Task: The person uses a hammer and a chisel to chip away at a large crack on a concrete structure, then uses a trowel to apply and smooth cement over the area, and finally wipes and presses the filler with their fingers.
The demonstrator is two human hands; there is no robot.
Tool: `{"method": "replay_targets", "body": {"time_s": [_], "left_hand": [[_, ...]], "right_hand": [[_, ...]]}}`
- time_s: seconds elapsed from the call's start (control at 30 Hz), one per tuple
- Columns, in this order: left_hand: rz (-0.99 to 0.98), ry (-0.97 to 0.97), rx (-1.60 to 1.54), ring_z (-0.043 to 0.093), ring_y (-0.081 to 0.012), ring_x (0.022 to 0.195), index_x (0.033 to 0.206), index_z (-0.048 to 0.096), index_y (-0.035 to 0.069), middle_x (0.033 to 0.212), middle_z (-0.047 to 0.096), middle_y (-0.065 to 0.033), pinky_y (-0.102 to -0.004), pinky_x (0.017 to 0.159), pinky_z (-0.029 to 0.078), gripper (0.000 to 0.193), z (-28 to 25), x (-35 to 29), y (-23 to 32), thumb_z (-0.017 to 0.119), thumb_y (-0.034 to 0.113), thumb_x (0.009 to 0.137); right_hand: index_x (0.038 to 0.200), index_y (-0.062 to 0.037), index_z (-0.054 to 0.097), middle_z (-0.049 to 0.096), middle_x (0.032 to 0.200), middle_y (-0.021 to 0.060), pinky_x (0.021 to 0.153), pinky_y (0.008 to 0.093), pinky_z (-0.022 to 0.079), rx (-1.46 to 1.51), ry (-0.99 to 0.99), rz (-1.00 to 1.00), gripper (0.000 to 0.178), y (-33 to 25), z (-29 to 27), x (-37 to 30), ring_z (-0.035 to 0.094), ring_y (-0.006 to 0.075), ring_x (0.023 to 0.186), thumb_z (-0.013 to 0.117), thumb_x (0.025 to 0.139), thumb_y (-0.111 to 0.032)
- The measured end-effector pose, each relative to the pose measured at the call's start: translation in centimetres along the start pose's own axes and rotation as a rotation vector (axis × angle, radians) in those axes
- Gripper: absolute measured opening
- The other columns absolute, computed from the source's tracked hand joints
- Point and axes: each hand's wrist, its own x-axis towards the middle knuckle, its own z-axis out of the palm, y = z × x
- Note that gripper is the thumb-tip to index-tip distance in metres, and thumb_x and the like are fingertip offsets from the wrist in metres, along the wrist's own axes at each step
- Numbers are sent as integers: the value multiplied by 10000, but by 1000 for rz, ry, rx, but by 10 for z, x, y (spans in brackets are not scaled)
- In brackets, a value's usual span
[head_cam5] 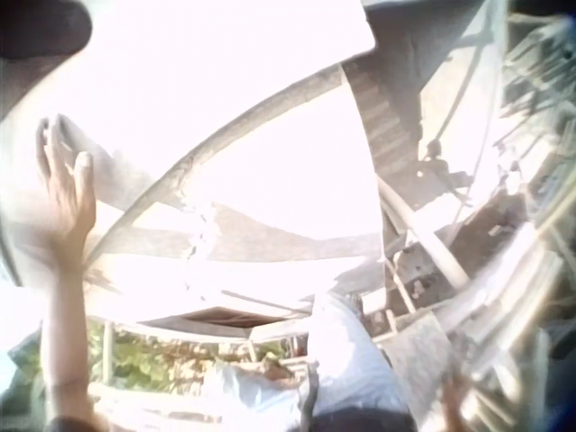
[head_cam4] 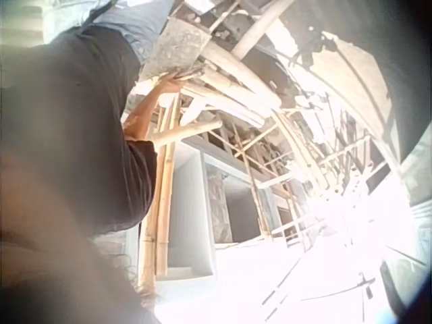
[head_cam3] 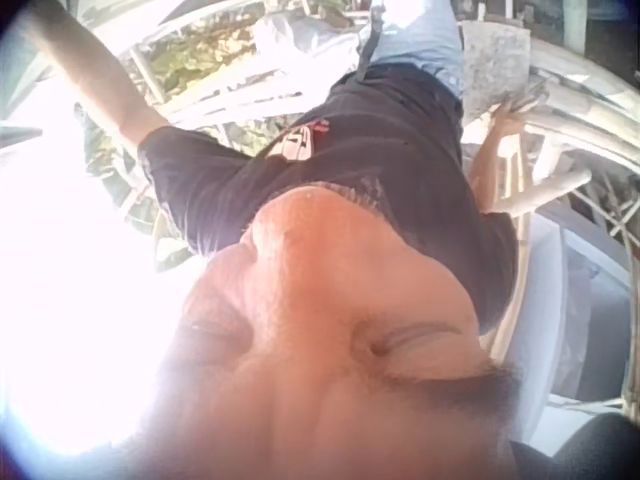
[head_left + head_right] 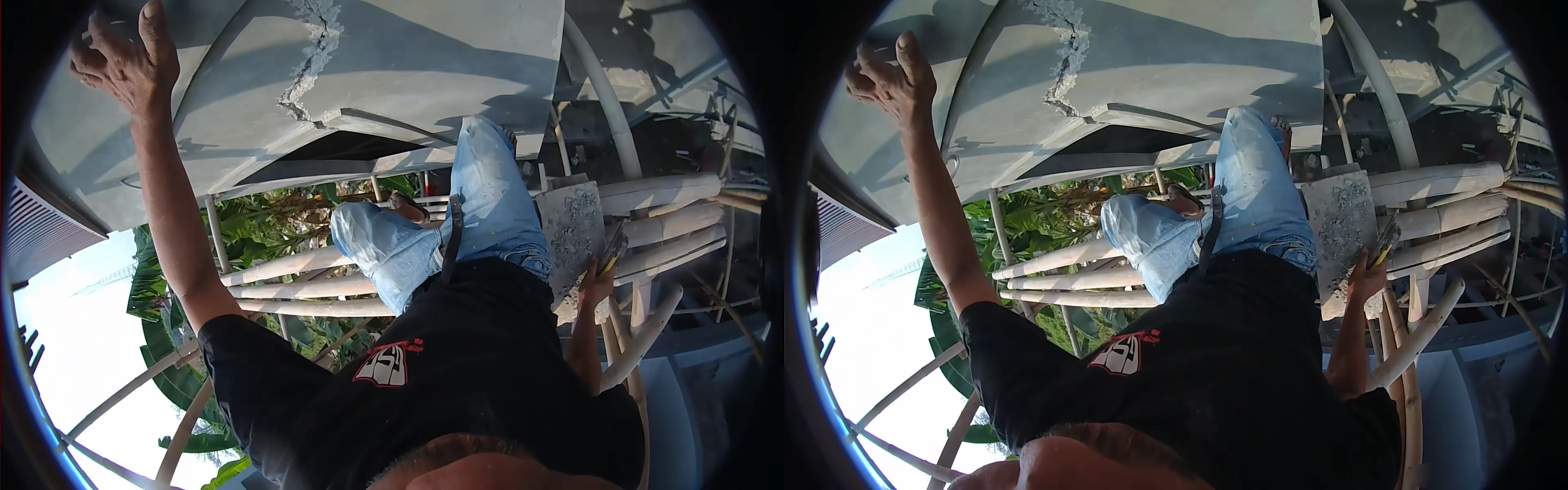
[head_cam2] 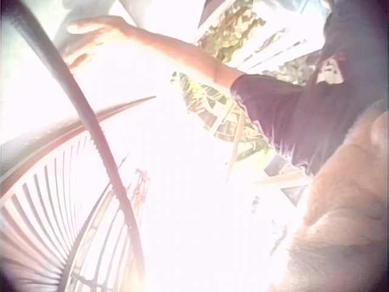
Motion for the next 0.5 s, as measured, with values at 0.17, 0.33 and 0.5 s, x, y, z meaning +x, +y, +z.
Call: {"method": "replay_targets", "body": {"time_s": [0.17,0.33,0.5], "left_hand": [[132,47,18,309,-381,1084,1309,402,17,1269,286,-273,-545,958,242,782,6,3,-14,477,649,856],[111,44,56,274,-414,1122,1351,314,24,1307,238,-278,-607,949,199,831,14,-1,-10,447,674,851],[131,63,111,224,-444,1175,1391,213,30,1329,196,-295,-648,938,166,869,26,-4,-22,388,694,860]], "right_hand": [[988,55,590,649,888,204,717,415,476,244,21,18,426,-5,3,3,630,317,765,709,829,-322],[1032,57,591,650,900,200,741,415,479,174,-68,64,460,12,10,6,632,344,798,707,830,-339],[1023,59,604,655,875,213,696,431,483,116,-2,-3,495,16,10,6,643,376,788,711,818,-379]]}}
